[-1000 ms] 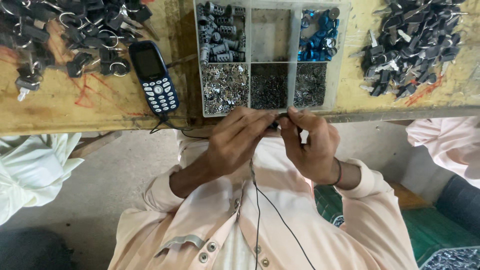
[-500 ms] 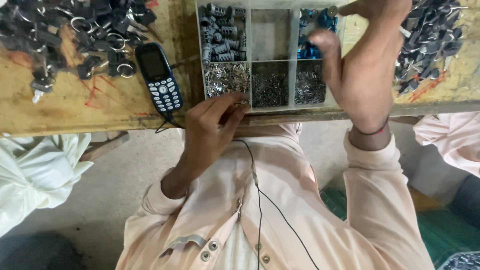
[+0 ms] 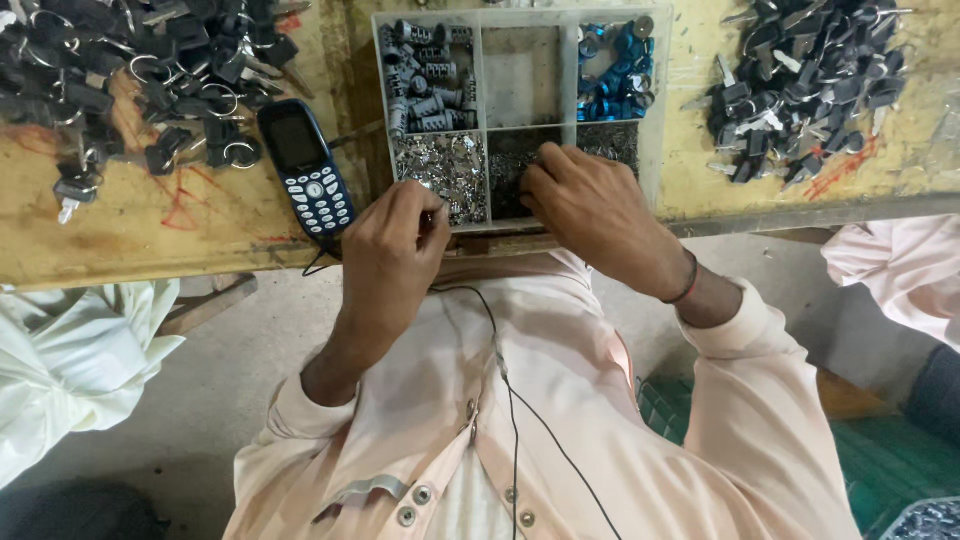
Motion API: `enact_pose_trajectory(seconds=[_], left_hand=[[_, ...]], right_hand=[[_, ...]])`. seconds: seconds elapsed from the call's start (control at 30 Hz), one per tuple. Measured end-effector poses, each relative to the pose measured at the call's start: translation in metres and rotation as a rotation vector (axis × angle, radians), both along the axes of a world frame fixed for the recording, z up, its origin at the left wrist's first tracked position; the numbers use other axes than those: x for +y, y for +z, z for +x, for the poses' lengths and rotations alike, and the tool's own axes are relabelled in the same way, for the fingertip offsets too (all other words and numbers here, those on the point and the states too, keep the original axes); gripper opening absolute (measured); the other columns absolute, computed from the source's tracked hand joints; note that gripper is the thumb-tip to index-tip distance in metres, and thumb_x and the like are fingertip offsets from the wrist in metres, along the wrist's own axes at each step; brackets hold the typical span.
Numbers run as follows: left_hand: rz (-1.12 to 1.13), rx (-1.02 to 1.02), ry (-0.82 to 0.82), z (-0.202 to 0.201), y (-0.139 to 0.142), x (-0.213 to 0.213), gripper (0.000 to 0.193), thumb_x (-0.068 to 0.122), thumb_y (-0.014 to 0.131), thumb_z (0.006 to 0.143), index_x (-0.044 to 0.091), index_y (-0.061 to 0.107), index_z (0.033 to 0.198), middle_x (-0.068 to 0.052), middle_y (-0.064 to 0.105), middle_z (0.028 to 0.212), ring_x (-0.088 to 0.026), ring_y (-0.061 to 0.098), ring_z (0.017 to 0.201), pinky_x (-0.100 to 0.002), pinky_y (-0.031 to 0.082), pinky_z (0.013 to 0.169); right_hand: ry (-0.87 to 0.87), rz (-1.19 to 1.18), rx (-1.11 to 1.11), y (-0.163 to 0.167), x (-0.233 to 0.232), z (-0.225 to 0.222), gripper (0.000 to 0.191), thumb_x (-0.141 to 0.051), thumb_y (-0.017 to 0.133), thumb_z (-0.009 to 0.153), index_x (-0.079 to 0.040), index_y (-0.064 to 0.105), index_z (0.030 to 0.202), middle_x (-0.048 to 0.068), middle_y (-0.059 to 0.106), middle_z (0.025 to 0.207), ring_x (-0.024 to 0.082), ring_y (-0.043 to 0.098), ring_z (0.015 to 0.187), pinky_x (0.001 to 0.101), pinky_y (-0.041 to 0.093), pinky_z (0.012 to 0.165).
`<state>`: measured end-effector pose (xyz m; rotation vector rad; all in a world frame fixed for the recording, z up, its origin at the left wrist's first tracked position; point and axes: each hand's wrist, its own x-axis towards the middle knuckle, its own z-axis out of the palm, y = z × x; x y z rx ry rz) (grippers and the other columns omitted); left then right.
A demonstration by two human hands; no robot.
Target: The person sits at a workbench and assembles small hardware parts by hand, picking components from a compartment tray and pressing them together, then placing finished assemblies aside. The person repeats this assembly cycle with different small parts throughout the episode.
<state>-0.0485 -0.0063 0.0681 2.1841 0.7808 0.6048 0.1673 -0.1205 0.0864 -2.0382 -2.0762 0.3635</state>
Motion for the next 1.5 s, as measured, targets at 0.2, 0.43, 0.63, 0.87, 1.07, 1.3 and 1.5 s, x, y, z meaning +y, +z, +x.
enact_pose_trajectory(seconds=[0.2, 0.43, 0.63, 0.87, 1.07, 1.3, 1.5], left_hand=[[-0.109, -0.098, 0.032, 0.003, 0.006, -0.005, 0.015, 0.001, 0.078, 0.094, 0.001, 0.071, 0.107, -0.011, 0.074, 0.097, -0.025, 0.074, 0.081, -0.034, 0.057, 0.068], [-0.191, -0.202, 0.022, 0.001, 0.011, -0.006, 0.018, -0.004, 0.074, 0.097, 0.002, 0.073, 0.114, -0.011, 0.074, 0.103, -0.019, 0.075, 0.089, -0.028, 0.06, 0.077], [-0.7, -0.416, -0.01, 0.017, 0.007, -0.022, 0.013, -0.002, 0.072, 0.099, 0.001, 0.074, 0.112, -0.008, 0.076, 0.102, -0.01, 0.074, 0.089, -0.024, 0.062, 0.079], [-0.496, -0.484, -0.048, 0.034, 0.002, -0.039, 0.017, 0.0, 0.074, 0.099, 0.003, 0.074, 0.116, -0.008, 0.076, 0.102, -0.012, 0.074, 0.087, -0.023, 0.06, 0.076], [-0.335, -0.476, -0.033, 0.032, -0.001, -0.043, 0.017, 0.0, 0.073, 0.101, 0.003, 0.072, 0.118, -0.009, 0.075, 0.102, -0.014, 0.075, 0.088, -0.026, 0.062, 0.076], [-0.311, -0.468, 0.02, 0.034, 0.003, -0.045, 0.014, 0.0, 0.072, 0.101, 0.002, 0.072, 0.114, -0.01, 0.074, 0.101, -0.016, 0.074, 0.085, -0.029, 0.061, 0.074], [-0.177, -0.441, -0.156, 0.027, 0.003, -0.035, 0.025, -0.006, 0.066, 0.1, 0.001, 0.069, 0.124, -0.012, 0.073, 0.105, -0.021, 0.075, 0.09, -0.032, 0.061, 0.078]], right_hand=[[-0.014, -0.033, 0.024, 0.003, 0.006, -0.001, 0.019, -0.022, 0.071, 0.097, -0.006, 0.061, 0.097, 0.01, 0.055, 0.092, 0.03, 0.062, 0.083, 0.0434, 0.049, 0.063], [-0.224, 0.052, 0.47, 0.004, -0.014, 0.004, 0.014, -0.013, 0.076, 0.1, -0.005, 0.066, 0.107, 0.009, 0.064, 0.096, 0.023, 0.065, 0.08, 0.0341, 0.051, 0.068], [-0.593, -0.115, 1.362, -0.019, -0.03, -0.002, 0.015, -0.016, 0.062, 0.108, -0.001, 0.064, 0.108, 0.0, 0.062, 0.087, 0.004, 0.055, 0.07, 0.0217, 0.044, 0.059], [-0.458, 0.155, 1.29, -0.016, -0.037, -0.031, 0.009, -0.008, 0.053, 0.114, 0.0, 0.052, 0.113, 0.003, 0.051, 0.11, 0.005, 0.054, 0.079, 0.0208, 0.046, 0.067], [-0.365, 0.236, 0.892, -0.007, -0.031, -0.033, 0.001, 0.001, 0.053, 0.113, 0.002, 0.052, 0.113, 0.008, 0.054, 0.113, 0.007, 0.054, 0.076, 0.0202, 0.048, 0.063], [-0.417, 0.18, 1.028, -0.001, -0.026, -0.039, 0.007, 0.008, 0.049, 0.11, 0.003, 0.05, 0.115, 0.01, 0.054, 0.112, 0.008, 0.055, 0.078, 0.0226, 0.048, 0.066], [-0.338, 0.219, 0.833, 0.003, -0.025, -0.038, 0.01, 0.01, 0.049, 0.108, 0.003, 0.05, 0.115, 0.013, 0.057, 0.113, 0.012, 0.058, 0.077, 0.0256, 0.05, 0.066]])
